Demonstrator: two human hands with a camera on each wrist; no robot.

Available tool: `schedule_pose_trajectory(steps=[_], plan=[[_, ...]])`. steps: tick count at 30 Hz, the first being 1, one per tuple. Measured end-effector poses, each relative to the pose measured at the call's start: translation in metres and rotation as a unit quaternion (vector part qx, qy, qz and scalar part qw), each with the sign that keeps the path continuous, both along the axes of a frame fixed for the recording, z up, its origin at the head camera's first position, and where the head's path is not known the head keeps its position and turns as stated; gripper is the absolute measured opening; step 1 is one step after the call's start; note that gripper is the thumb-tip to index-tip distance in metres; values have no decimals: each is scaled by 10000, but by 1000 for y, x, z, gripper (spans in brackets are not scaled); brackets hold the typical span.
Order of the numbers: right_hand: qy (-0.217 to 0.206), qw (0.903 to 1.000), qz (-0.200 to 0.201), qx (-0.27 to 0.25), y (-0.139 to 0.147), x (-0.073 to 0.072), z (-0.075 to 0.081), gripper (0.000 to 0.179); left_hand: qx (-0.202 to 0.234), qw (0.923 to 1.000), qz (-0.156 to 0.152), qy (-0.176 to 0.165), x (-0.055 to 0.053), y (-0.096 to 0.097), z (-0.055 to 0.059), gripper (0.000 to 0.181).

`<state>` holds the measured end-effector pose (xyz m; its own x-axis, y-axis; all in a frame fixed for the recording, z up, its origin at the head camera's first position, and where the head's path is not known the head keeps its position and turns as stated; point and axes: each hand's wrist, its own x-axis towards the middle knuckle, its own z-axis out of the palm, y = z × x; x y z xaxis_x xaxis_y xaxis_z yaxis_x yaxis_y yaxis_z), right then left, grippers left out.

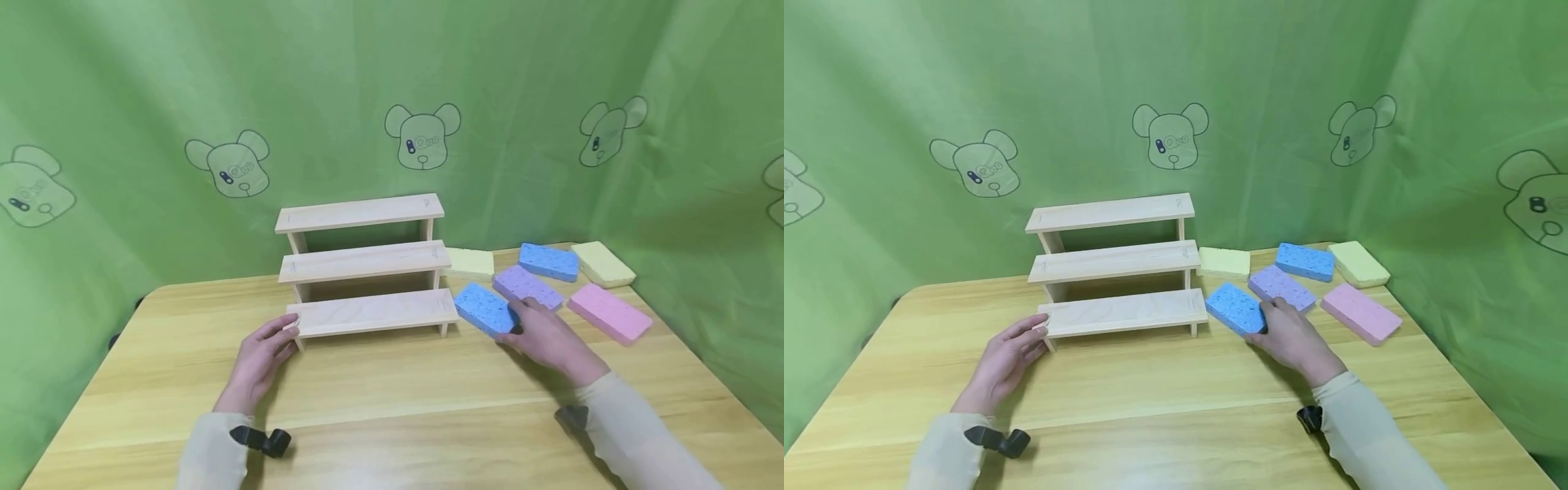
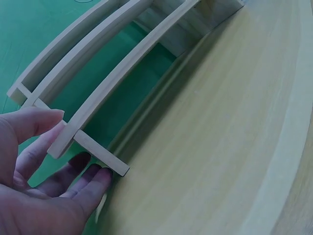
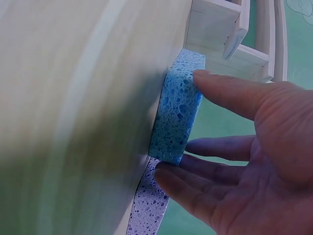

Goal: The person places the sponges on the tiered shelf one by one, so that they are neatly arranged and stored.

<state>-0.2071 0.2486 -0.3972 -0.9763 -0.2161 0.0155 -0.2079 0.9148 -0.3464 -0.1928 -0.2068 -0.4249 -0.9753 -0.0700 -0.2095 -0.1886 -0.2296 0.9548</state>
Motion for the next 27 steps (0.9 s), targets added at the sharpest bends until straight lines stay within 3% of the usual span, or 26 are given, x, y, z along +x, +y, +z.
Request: schedule_pose_trajectory(steps=[7, 12, 27], plan=[[118, 9998, 134, -30, 3, 0, -3, 76, 270, 9994, 204, -92, 0, 3, -6, 33], [186, 9996, 170, -83, 4, 0, -4, 76, 180, 9995, 242, -71, -1, 3, -8, 38], [272, 9985, 217, -419, 13, 0, 0, 78, 147, 9998, 41, -106, -3, -4, -2, 35]])
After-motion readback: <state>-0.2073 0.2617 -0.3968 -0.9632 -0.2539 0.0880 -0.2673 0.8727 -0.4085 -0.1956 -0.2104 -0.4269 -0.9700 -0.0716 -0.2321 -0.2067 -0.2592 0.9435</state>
